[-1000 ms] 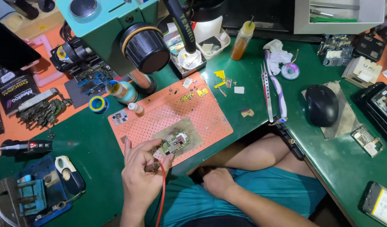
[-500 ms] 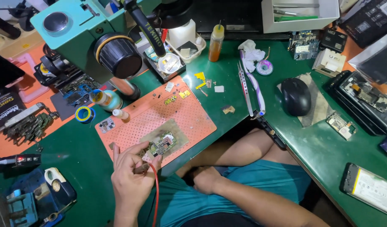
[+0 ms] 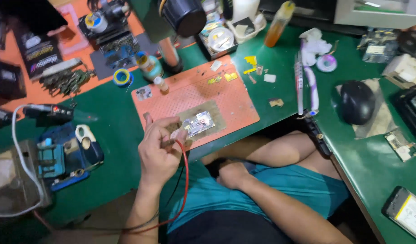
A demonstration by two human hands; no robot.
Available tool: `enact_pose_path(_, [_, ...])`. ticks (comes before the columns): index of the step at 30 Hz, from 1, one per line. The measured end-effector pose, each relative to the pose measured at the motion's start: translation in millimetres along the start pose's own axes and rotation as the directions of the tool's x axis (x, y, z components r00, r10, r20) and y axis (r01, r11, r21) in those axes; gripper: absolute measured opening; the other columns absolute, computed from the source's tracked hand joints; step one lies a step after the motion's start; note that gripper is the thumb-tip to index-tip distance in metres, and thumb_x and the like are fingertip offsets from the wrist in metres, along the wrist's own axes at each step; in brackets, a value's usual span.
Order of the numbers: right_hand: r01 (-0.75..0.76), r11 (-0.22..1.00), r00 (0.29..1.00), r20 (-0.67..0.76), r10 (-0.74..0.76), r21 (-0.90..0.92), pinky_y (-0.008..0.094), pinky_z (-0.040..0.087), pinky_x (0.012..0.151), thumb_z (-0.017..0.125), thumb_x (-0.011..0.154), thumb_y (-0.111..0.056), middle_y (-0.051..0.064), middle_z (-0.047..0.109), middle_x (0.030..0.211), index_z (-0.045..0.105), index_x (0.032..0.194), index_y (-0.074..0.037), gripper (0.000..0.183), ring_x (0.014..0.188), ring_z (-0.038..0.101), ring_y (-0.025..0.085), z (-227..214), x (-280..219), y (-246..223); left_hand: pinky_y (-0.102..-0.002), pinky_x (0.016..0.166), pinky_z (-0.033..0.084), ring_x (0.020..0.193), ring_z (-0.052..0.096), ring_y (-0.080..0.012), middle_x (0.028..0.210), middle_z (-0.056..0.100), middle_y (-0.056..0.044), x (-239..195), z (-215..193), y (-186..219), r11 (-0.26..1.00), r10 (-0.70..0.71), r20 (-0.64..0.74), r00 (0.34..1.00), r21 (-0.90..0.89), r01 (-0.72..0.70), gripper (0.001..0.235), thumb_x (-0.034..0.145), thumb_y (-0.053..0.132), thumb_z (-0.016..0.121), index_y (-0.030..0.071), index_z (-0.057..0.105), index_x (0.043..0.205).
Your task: The person uses a soldering iron and multimeter probes to work on a small circuit board placed on a mat. They then apply a liquid from a small bottle onto the board.
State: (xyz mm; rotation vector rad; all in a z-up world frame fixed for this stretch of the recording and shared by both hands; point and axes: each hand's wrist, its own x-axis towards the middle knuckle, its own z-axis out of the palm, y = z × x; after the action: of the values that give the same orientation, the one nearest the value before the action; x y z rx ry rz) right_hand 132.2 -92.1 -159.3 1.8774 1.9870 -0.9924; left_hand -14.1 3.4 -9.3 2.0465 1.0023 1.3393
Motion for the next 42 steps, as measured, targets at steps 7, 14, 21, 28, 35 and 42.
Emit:
enact_pose_path(7, [0.018,0.998,0.999,-0.038,-0.015,0.065,0.047,0.049,0.067,0.049,0.072,-0.031,0.015,0.064,0.074,0.064,0.081,-0.006,0.031,0.077,0.062,0.034,-25.6,-22.9,-15.1,-0.038,0.083,0.042,0.077,0.056,-0.0250,0.093,0.058,-0.012,-1.5,-17.5,-1.6,0.975,-0.138,-0.014,0.990,-0.176,0.133,0.036,0.091,0.022,0.028,0.010,0.034,0.057])
enact_pose_path(14, [0.023,0.907,0.679,-0.660,-0.322,-0.420,0.031,0.037,0.049,0.055,0.074,-0.029,-0.003,0.047,0.052,0.054,0.068,-0.020,0.011,0.051,0.051,0.016,-49.3,-77.6,1.9,-0.025,0.055,0.045,0.056,0.051,-0.0170,0.063,0.049,-0.004,-8.2,-20.7,-8.1,0.934,-0.135,0.068,0.988,-0.325,0.150,0.039,0.086,0.042,0.040,0.009,0.048,0.066])
enact_pose_path(21, [-0.045,0.998,0.521,-0.853,-0.020,-0.051,0.030,0.038,0.080,0.058,0.074,-0.012,0.001,0.058,0.065,0.058,0.066,-0.008,0.009,0.067,0.053,0.021,-55.0,-115.0,60.2,-0.025,0.069,0.050,0.078,0.061,-0.0181,0.084,0.058,-0.007,2.6,-23.6,2.3,0.953,-0.154,0.117,0.981,-0.246,0.179,0.012,0.079,0.011,0.058,0.006,0.048,0.082])
enact_pose_path(28, [0.667,0.745,0.032,-0.998,-0.046,-0.013,0.042,0.042,0.061,0.038,0.092,-0.028,0.031,0.045,0.073,0.038,0.100,0.004,0.033,0.062,0.051,0.035,-99.2,-74.2,13.1,-0.024,0.077,0.051,0.085,0.064,-0.0157,0.091,0.063,-0.006,1.2,-18.1,-2.3,0.940,-0.218,0.211,0.953,-0.218,0.264,0.013,0.078,0.008,0.061,0.009,0.052,0.087])
enact_pose_path(35, [0.651,0.758,0.415,-0.854,-0.314,0.037,0.040,0.051,0.075,0.039,0.088,-0.022,0.026,0.055,0.093,0.045,0.101,0.005,0.031,0.085,0.060,0.033,-136.1,-60.0,-1.7,-0.029,0.073,0.052,0.090,0.064,-0.0244,0.097,0.061,-0.012,9.3,-21.7,-7.6,0.967,-0.103,0.322,0.941,-0.188,0.170,0.011,0.084,0.009,0.054,0.005,0.046,0.090])
enact_pose_path(42, [0.711,0.702,0.380,-0.865,-0.326,0.048,0.034,0.049,0.069,0.051,0.082,-0.015,0.011,0.047,0.084,0.055,0.087,-0.003,0.014,0.071,0.054,0.023,-138.9,-44.4,-3.2,-0.029,0.079,0.049,0.089,0.061,-0.0253,0.095,0.058,-0.013,19.2,-25.8,-6.6,0.957,-0.071,0.338,0.939,-0.244,0.160,0.007,0.085,0.008,0.045,0.003,0.047,0.089])
